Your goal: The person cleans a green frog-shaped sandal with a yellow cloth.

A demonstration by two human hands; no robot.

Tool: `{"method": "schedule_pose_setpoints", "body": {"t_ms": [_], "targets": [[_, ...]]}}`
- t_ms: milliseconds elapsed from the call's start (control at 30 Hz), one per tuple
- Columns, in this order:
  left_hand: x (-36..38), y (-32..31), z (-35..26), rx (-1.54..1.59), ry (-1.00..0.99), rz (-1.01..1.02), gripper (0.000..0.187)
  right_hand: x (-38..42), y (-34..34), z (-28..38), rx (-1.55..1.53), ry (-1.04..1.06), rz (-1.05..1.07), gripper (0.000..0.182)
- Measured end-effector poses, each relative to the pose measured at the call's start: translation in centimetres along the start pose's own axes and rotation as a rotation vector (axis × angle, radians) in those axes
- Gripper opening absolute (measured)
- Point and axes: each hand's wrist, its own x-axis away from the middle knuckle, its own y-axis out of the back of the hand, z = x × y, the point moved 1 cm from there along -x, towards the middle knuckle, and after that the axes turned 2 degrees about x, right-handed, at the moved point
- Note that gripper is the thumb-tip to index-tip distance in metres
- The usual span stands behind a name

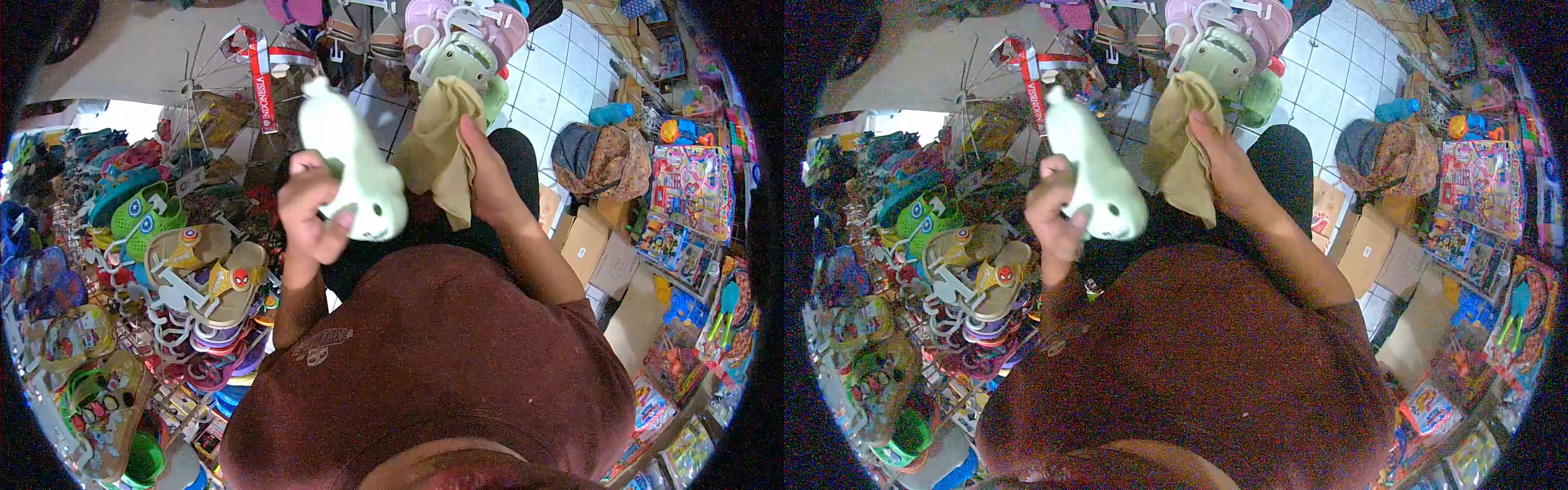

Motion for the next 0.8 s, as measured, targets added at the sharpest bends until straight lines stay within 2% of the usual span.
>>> {"method": "schedule_pose_setpoints", "body": {"t_ms": [67,133,200,267,300,400,467,533,633,800], "targets": [[-0.6,-1.3,-1.2,0.096,-0.029,0.157,0.026,-0.4,0.2,-1.1,-0.195,-0.139,-0.020,0.059],[-0.2,-2.5,-1.3,0.237,0.030,0.206,0.025,-0.3,-0.9,-1.2,-0.147,-0.132,0.178,0.059],[0.0,-2.7,-0.9,0.184,0.027,0.147,0.025,-0.2,-1.2,-2.5,-0.211,-0.164,0.156,0.056],[0.2,-2.6,-0.1,0.060,-0.013,0.044,0.024,-0.3,-1.0,-2.0,-0.133,-0.262,0.113,0.052],[0.3,-2.5,-0.3,-0.016,0.031,-0.035,0.022,-0.6,-1.0,-2.3,-0.239,-0.215,0.106,0.048],[-0.3,-2.9,-0.9,-0.024,0.246,-0.252,0.024,-0.8,-0.8,-1.9,-0.316,-0.186,0.097,0.049],[0.3,-3.1,-0.1,0.261,0.723,-0.280,0.034,-0.8,-0.7,-1.7,-0.339,-0.206,0.096,0.049],[1.2,-3.0,1.5,0.671,1.004,-0.167,0.035,-1.3,-0.3,-2.4,-0.370,-0.191,0.106,0.049],[1.8,-3.2,1.6,0.885,1.177,-0.228,0.035,-0.9,-0.3,-2.4,-0.250,-0.188,-0.009,0.049],[2.7,-3.4,1.7,0.914,1.191,-0.105,0.039,-0.9,-0.4,-2.2,-0.232,-0.168,-0.031,0.049]]}}
